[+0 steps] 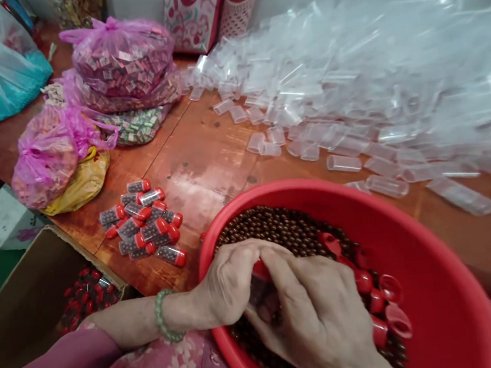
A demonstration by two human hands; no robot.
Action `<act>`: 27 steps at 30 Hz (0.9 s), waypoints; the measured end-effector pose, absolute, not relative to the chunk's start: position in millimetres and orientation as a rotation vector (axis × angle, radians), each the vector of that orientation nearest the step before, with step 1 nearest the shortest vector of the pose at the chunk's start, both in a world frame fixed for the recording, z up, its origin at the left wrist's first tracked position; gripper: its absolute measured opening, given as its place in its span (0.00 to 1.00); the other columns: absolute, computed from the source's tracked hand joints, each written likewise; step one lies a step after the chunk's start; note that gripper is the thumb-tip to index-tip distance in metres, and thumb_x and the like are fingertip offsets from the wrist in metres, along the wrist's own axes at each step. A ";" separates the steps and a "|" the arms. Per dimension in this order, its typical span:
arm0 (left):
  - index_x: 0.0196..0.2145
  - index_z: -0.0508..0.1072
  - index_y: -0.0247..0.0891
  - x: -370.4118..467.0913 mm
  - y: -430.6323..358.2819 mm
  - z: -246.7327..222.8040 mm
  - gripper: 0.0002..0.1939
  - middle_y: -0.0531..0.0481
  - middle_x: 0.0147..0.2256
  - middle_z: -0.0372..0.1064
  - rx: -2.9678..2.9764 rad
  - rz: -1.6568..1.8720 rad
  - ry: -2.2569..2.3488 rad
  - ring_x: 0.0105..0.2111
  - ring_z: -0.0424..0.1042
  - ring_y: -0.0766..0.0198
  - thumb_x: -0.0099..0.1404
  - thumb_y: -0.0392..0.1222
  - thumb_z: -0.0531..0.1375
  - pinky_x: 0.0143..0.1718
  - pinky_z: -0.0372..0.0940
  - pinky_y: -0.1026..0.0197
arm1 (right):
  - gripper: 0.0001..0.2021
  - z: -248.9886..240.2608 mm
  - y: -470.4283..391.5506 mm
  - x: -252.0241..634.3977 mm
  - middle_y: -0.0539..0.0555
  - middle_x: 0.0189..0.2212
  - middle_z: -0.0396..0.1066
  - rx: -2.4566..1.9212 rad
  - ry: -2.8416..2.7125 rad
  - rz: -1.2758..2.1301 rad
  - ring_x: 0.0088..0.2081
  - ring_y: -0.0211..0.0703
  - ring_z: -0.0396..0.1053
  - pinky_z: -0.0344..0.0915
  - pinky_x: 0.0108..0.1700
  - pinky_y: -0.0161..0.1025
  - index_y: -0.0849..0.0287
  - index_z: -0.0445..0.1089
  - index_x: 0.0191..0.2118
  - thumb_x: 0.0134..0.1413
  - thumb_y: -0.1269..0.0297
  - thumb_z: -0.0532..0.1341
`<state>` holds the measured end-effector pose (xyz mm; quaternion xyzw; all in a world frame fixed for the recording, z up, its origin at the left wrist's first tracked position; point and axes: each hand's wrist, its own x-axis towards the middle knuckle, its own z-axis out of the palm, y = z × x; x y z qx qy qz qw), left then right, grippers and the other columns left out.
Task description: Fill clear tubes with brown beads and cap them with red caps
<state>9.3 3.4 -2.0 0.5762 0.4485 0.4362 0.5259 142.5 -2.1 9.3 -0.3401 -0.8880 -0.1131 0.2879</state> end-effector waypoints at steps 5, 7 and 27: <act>0.44 0.72 0.35 -28.4 -2.7 14.7 0.19 0.42 0.42 0.74 1.387 1.119 1.154 0.44 0.74 0.60 0.71 0.41 0.43 0.49 0.69 0.59 | 0.37 16.7 -2.6 128.1 0.66 0.42 0.71 -0.859 -2.440 -0.075 0.44 0.56 0.69 0.71 0.42 0.50 0.68 0.44 0.68 0.57 0.67 0.61; 0.48 0.71 0.37 -55.5 0.4 17.1 0.19 0.46 0.39 0.75 1.476 1.077 1.335 0.38 0.75 0.62 0.71 0.45 0.45 0.45 0.70 0.59 | 0.30 20.2 5.9 136.1 0.67 0.45 0.71 -0.977 -2.501 -0.026 0.47 0.55 0.69 0.70 0.46 0.51 0.68 0.53 0.64 0.59 0.65 0.60; 0.48 0.72 0.35 -53.7 58.4 -5.7 0.19 0.41 0.49 0.72 1.948 0.859 1.439 0.51 0.70 0.57 0.71 0.46 0.47 0.56 0.64 0.51 | 0.19 -28.8 95.5 175.5 0.66 0.43 0.71 -2.017 -2.372 0.495 0.43 0.51 0.72 0.65 0.47 0.44 0.67 0.68 0.48 0.68 0.60 0.46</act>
